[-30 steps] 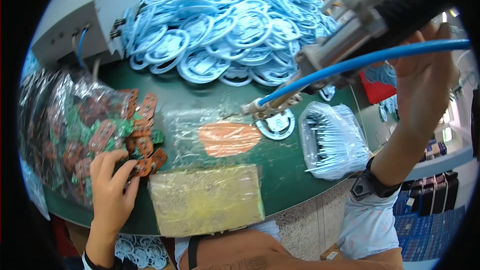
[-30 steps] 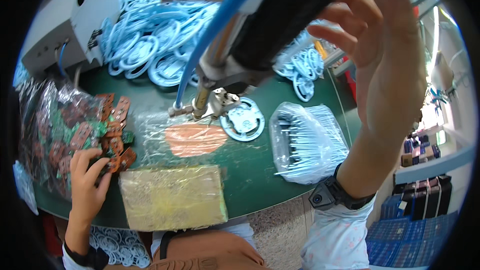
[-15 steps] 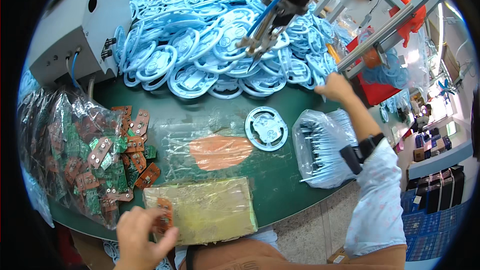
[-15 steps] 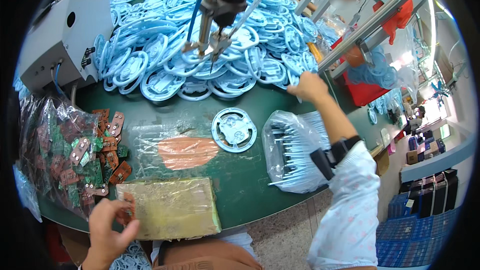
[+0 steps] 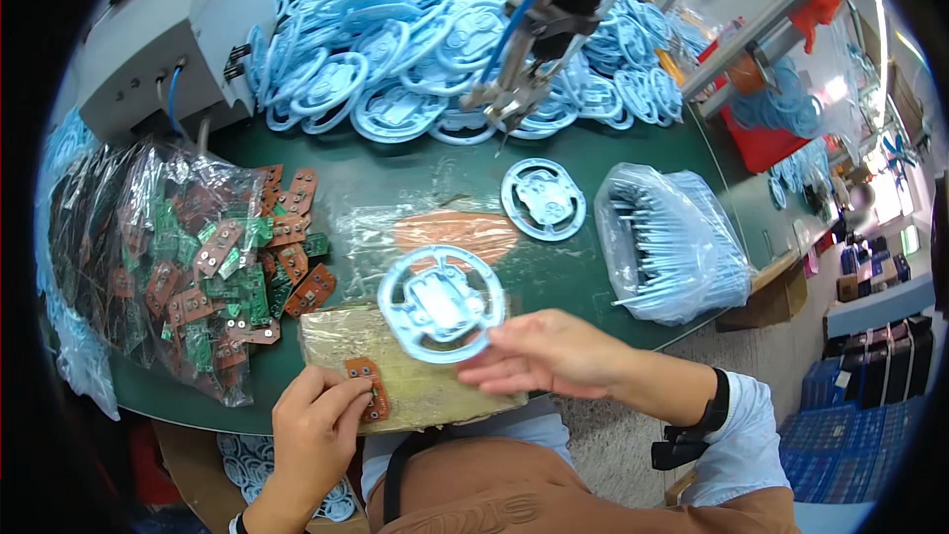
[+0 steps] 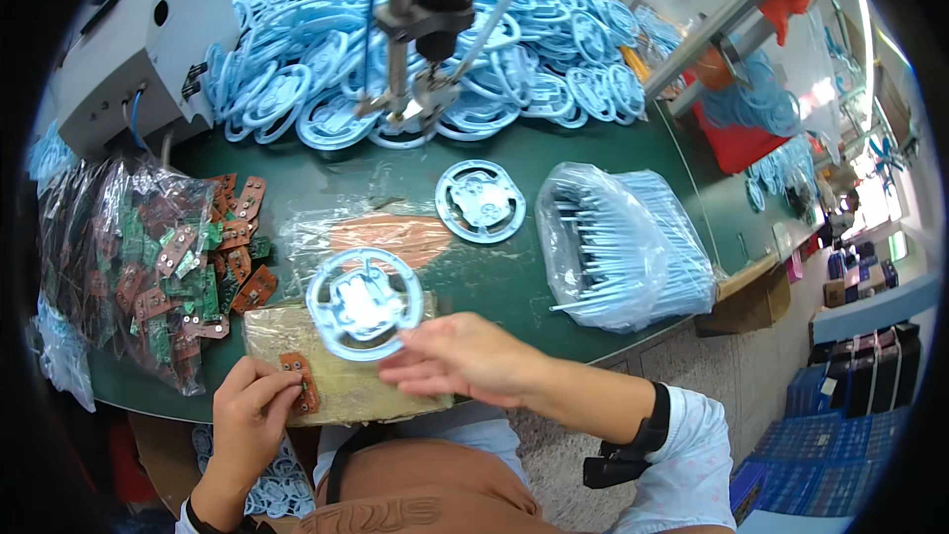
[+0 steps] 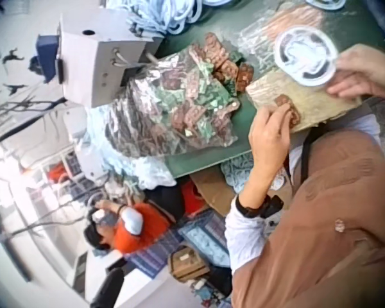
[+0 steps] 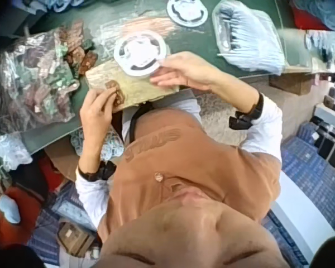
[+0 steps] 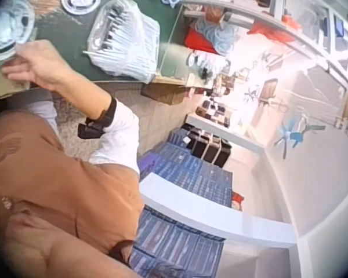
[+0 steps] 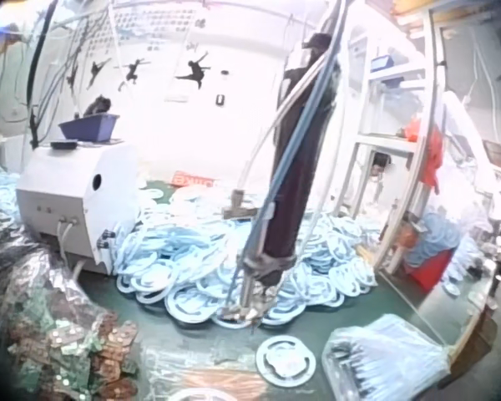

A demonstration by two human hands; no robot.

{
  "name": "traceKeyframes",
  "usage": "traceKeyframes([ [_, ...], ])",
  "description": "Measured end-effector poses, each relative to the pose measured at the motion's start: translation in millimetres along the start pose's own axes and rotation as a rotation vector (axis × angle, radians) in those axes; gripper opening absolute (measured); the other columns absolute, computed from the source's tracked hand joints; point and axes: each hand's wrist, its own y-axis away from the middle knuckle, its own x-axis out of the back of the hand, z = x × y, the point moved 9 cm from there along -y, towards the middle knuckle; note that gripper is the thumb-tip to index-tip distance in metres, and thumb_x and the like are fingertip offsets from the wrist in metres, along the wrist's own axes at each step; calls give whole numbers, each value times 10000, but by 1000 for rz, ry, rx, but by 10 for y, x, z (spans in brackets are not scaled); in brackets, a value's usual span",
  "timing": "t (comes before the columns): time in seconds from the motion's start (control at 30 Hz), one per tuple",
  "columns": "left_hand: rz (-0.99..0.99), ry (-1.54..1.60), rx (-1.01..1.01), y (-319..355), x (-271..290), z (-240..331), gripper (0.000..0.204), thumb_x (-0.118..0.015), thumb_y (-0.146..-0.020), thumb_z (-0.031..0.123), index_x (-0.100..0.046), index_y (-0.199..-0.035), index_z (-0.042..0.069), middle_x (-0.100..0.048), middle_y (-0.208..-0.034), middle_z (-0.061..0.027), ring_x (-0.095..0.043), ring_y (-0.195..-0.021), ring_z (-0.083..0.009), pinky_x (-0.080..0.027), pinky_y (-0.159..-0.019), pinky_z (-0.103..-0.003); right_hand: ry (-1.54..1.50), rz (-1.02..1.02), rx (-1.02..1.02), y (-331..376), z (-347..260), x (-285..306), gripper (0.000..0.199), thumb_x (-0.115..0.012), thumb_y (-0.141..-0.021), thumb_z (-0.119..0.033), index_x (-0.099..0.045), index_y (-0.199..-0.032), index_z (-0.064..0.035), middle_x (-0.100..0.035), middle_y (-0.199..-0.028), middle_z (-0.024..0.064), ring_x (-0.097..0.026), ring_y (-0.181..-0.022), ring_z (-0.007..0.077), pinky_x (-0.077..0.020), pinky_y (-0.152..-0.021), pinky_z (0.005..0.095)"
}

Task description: Assemble plastic toy steering wheel components by inserting circuit boards and securing them with a pneumatic machine.

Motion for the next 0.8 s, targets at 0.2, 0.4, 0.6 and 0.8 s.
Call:
traceKeyframes([
  [0.2, 87, 24, 26, 38, 203, -19, 195, -722, -761, -79, -700, -929, 17, -612, -865, -119, -616, -802, -276, -494, -689, -358, 1705, 605, 690, 792, -944, 277, 215, -696, -880, -238, -750, -981, -56, -718, -955, 160, -704, -857, 331, -570, -749, 406],
  [0.4, -19, 111, -221, -445, 106, 410, 188, -721, -765, -58, -702, -932, 26, -662, -1143, -159, -640, -930, -330, -514, -788, -370, 2128, 727, 540, 1098, -938, 983, 39, -689, -777, -92, -696, -740, -80, -642, -829, 75, -630, -807, 306, -527, -696, 426],
  [0.6, -275, 52, -301, -586, -362, 448, 205, -714, -780, -32, -712, -969, 47, -697, -1193, -150, -662, -1115, -338, -535, -925, -410, 1851, 590, 801, 1034, -964, 595, 61, -692, -810, -71, -645, -848, -68, -630, -868, 90, -617, -820, 305, -490, -693, 423],
  [0.8, -352, 73, -292, -246, -186, 423, 205, -694, -759, 4, -698, -964, 24, -707, -1162, -146, -685, -1077, -313, -557, -934, -417, 1558, 301, 899, 654, -675, -90, 196, -693, -810, 16, -670, -990, -58, -607, -852, 94, -599, -797, 302, -492, -696, 397],
])
